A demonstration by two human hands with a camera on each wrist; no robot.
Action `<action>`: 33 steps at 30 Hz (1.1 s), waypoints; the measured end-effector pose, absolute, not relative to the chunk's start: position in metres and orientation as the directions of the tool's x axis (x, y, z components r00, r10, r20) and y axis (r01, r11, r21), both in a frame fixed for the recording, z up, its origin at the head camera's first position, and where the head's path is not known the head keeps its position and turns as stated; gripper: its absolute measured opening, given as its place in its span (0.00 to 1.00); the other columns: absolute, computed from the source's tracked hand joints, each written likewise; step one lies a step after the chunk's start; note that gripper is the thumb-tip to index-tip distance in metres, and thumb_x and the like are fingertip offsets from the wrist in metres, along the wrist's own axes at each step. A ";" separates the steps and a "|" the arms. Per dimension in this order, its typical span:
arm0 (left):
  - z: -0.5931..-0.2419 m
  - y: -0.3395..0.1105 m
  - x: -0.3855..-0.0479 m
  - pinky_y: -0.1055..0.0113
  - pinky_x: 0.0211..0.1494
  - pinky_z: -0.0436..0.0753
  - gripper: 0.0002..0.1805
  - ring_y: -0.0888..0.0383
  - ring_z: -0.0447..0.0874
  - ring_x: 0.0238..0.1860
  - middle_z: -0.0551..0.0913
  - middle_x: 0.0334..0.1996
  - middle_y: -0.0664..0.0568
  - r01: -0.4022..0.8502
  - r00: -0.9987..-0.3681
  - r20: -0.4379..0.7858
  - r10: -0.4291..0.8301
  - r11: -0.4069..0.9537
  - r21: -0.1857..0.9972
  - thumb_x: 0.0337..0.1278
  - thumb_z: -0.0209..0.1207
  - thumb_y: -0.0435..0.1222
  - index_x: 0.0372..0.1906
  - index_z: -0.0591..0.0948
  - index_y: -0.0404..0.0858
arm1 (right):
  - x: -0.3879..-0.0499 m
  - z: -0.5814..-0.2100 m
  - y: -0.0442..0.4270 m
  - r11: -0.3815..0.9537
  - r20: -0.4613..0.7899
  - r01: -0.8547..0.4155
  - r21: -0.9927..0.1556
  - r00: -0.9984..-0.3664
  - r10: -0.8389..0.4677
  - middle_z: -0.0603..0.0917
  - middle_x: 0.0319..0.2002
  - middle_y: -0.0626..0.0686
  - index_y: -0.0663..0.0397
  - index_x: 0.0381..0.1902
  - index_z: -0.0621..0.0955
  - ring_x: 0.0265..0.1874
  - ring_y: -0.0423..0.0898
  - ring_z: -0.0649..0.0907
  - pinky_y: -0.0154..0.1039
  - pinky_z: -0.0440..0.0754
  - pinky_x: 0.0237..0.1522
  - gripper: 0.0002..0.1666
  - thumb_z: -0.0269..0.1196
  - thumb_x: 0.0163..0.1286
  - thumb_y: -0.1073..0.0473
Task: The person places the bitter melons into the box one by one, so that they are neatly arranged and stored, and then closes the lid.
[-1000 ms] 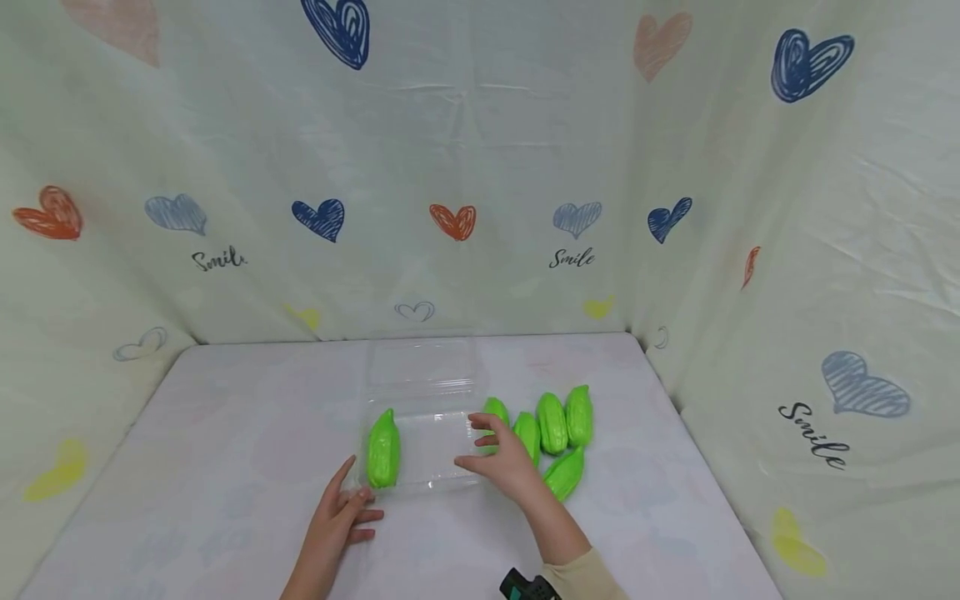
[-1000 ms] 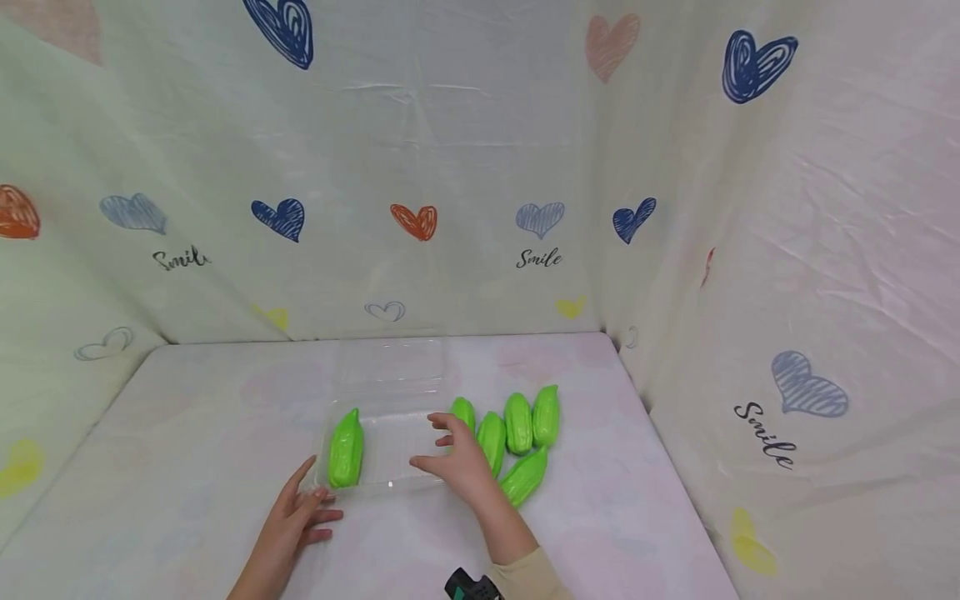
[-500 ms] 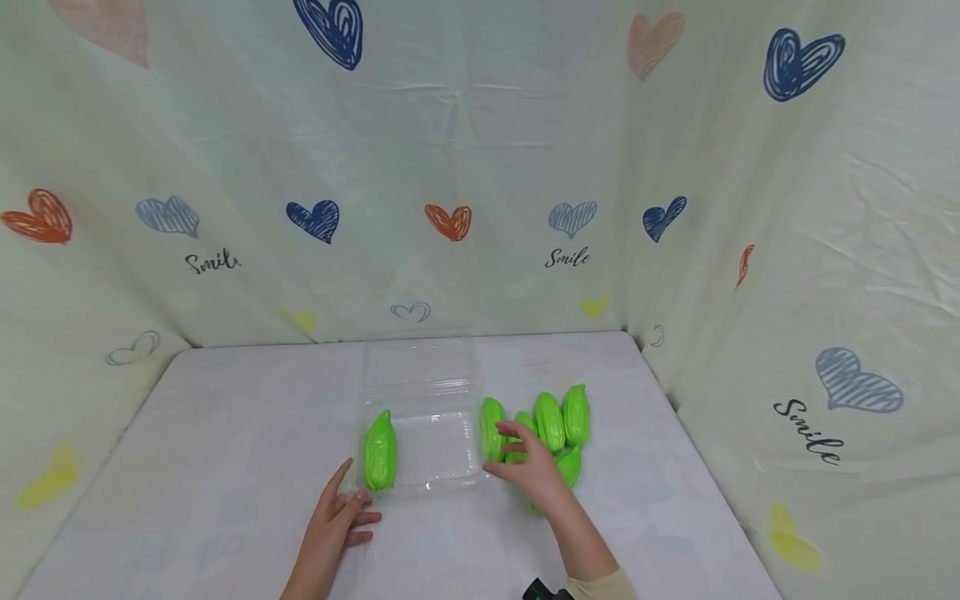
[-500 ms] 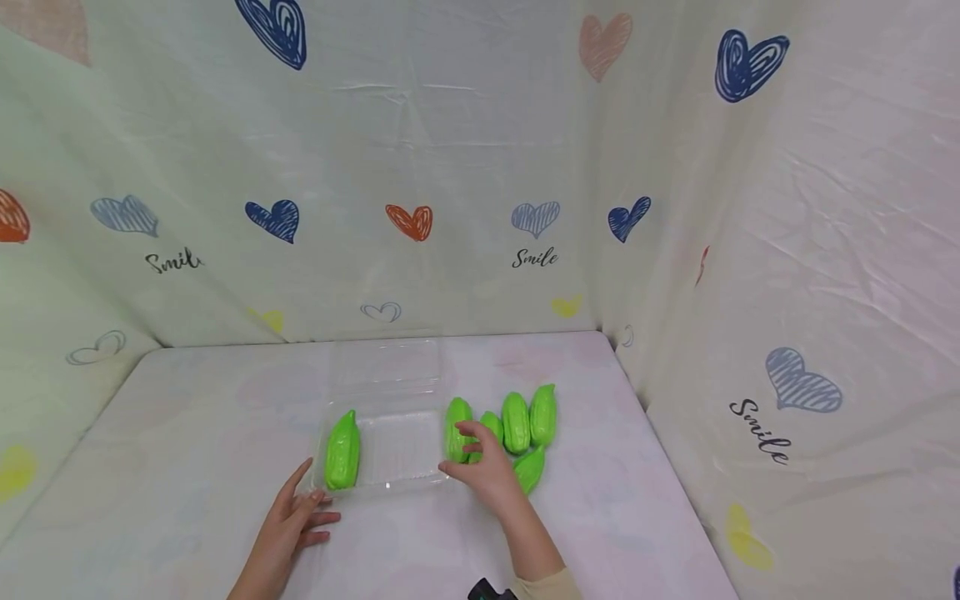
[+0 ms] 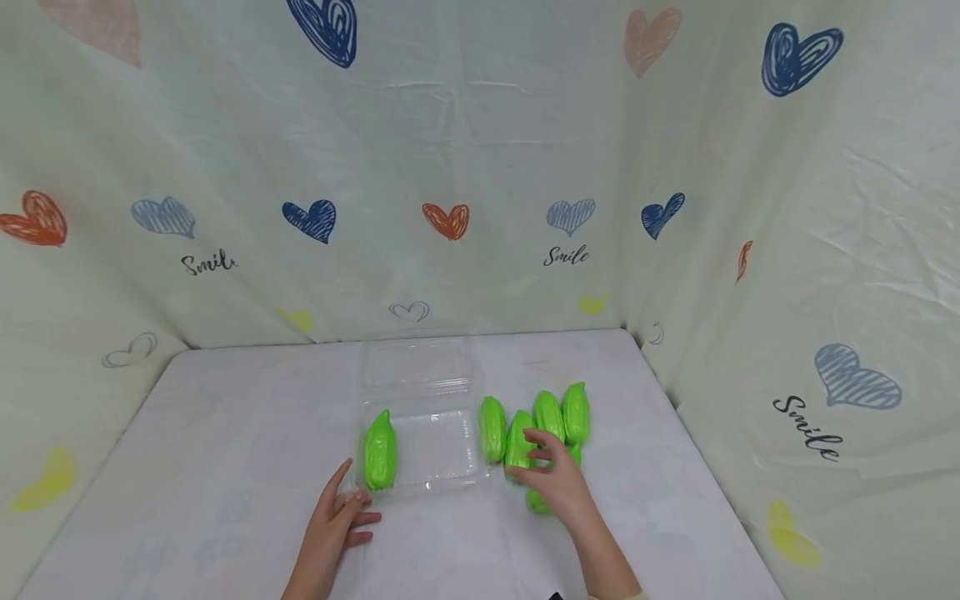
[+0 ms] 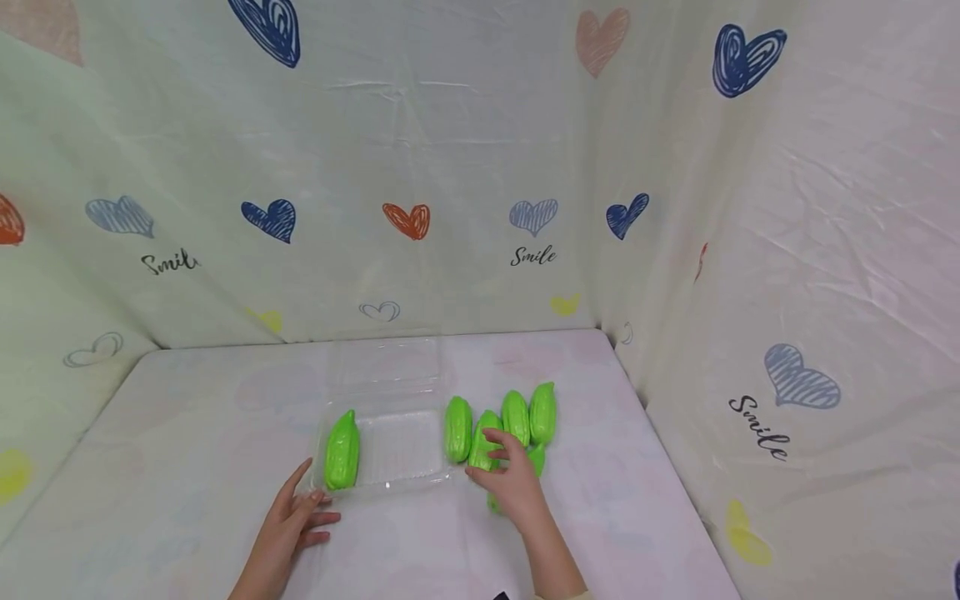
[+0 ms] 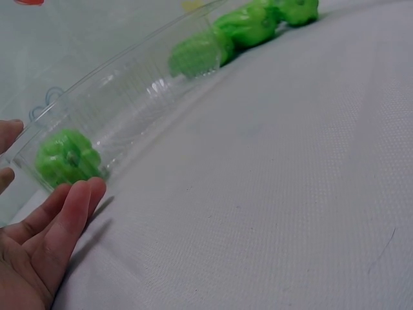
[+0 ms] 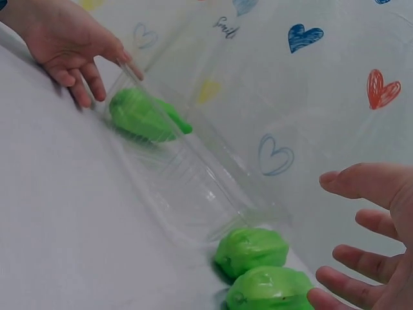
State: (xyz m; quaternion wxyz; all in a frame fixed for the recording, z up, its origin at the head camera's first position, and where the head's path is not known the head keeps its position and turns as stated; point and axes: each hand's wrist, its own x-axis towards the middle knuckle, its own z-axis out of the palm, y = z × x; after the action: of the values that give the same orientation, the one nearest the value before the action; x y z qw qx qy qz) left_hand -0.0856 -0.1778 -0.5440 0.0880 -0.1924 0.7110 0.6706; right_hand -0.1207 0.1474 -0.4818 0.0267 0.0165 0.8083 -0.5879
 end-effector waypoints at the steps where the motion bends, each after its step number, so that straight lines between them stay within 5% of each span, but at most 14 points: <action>1: -0.544 -0.178 -0.086 0.59 0.38 0.86 0.41 0.51 0.86 0.40 0.79 0.48 0.40 -0.389 -0.912 -0.380 -0.153 0.027 0.921 0.69 0.55 0.47 0.78 0.48 0.48 | -0.120 -0.482 0.149 0.318 -0.068 0.066 -0.946 -0.998 0.006 0.77 0.58 0.60 0.60 0.61 0.74 0.53 0.58 0.77 0.47 0.79 0.48 0.37 0.74 0.54 0.62; 23: -0.540 -0.178 -0.086 0.59 0.39 0.86 0.43 0.51 0.86 0.41 0.78 0.49 0.40 -0.404 -0.907 -0.395 -0.148 0.039 0.914 0.68 0.55 0.49 0.79 0.46 0.48 | -0.108 -0.487 0.191 0.383 -0.101 0.155 -0.911 -0.982 0.159 0.76 0.60 0.59 0.62 0.63 0.73 0.55 0.56 0.76 0.52 0.77 0.54 0.35 0.72 0.57 0.64; 33: -0.542 -0.178 -0.085 0.60 0.39 0.86 0.43 0.51 0.86 0.41 0.78 0.49 0.40 -0.407 -0.905 -0.396 -0.155 0.046 0.912 0.68 0.55 0.50 0.79 0.46 0.49 | -0.104 -0.496 0.197 0.413 -0.139 0.213 -0.886 -0.969 0.202 0.67 0.64 0.65 0.61 0.63 0.73 0.57 0.62 0.73 0.52 0.81 0.48 0.36 0.72 0.58 0.62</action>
State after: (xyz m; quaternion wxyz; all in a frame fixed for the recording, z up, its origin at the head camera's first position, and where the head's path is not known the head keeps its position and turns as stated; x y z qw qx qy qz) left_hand -0.0849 -0.1780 -0.5417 0.0952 -0.1958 0.7168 0.6624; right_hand -0.1042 0.1971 -0.4960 0.0050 0.1235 0.8404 -0.5277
